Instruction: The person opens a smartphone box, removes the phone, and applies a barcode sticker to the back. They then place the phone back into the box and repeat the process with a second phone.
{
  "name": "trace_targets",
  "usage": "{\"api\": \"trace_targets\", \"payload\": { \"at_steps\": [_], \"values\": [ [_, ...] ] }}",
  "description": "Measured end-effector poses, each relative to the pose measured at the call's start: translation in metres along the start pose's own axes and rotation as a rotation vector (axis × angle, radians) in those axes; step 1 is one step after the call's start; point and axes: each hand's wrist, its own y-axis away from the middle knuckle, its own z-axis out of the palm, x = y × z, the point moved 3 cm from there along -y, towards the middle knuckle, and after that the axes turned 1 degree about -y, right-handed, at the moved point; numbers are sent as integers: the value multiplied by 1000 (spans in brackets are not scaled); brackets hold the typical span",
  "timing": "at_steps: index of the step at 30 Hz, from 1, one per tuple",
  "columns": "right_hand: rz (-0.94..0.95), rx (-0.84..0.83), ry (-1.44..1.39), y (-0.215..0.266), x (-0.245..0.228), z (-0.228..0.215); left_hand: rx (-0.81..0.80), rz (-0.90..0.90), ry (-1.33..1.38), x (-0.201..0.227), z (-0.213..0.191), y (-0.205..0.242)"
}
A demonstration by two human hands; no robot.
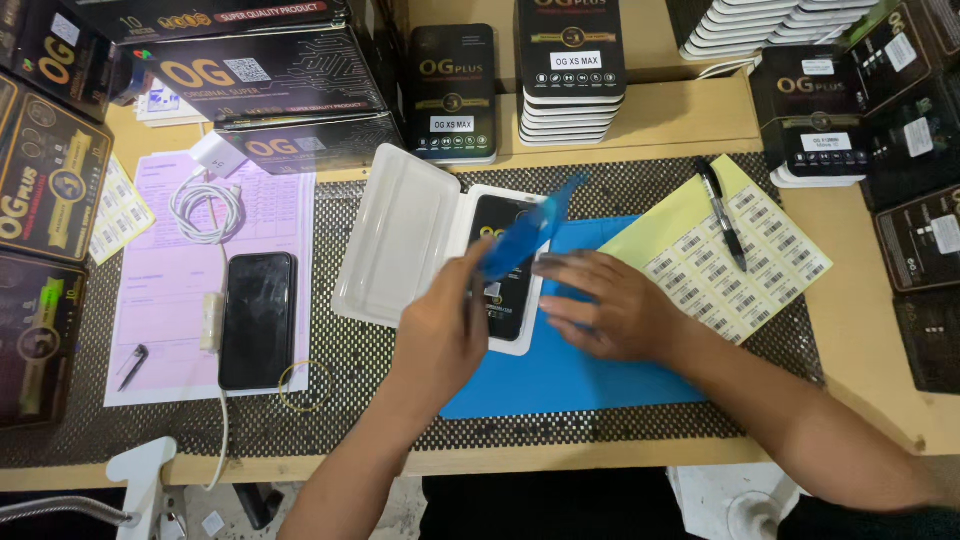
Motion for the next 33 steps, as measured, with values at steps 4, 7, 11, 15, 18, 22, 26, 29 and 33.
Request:
{"api": "trace_targets", "payload": {
  "at_steps": [4, 7, 11, 15, 18, 22, 26, 29, 33],
  "values": [
    [-8, -215, -16, 5, -2, 10, 257, -120, 90, -16, -24, -8],
    [-21, -384, -25, 7, -3, 14, 218, -245, 49, -24, -31, -11],
    [-3, -485, -29, 9, 0, 14, 123, -315, -241, -39, -25, -5],
    [19, -503, -24, 11, 4, 13, 32, -373, -686, -53, -19, -2],
    [32, -490, -5, 15, 5, 17, -22, -408, -824, -57, -21, 1],
    [27, -491, -10, 16, 2, 17, -5, -386, -954, -69, -14, 10],
    [50, -507, -18, 15, 3, 17, -96, -426, -935, -69, -14, 10],
    [58, -514, -18, 13, 5, 16, -92, -489, -720, -63, -20, 3],
    [62, -522, -25, 16, 6, 17, -176, -588, -596, -58, -25, 3]
  ]
}}
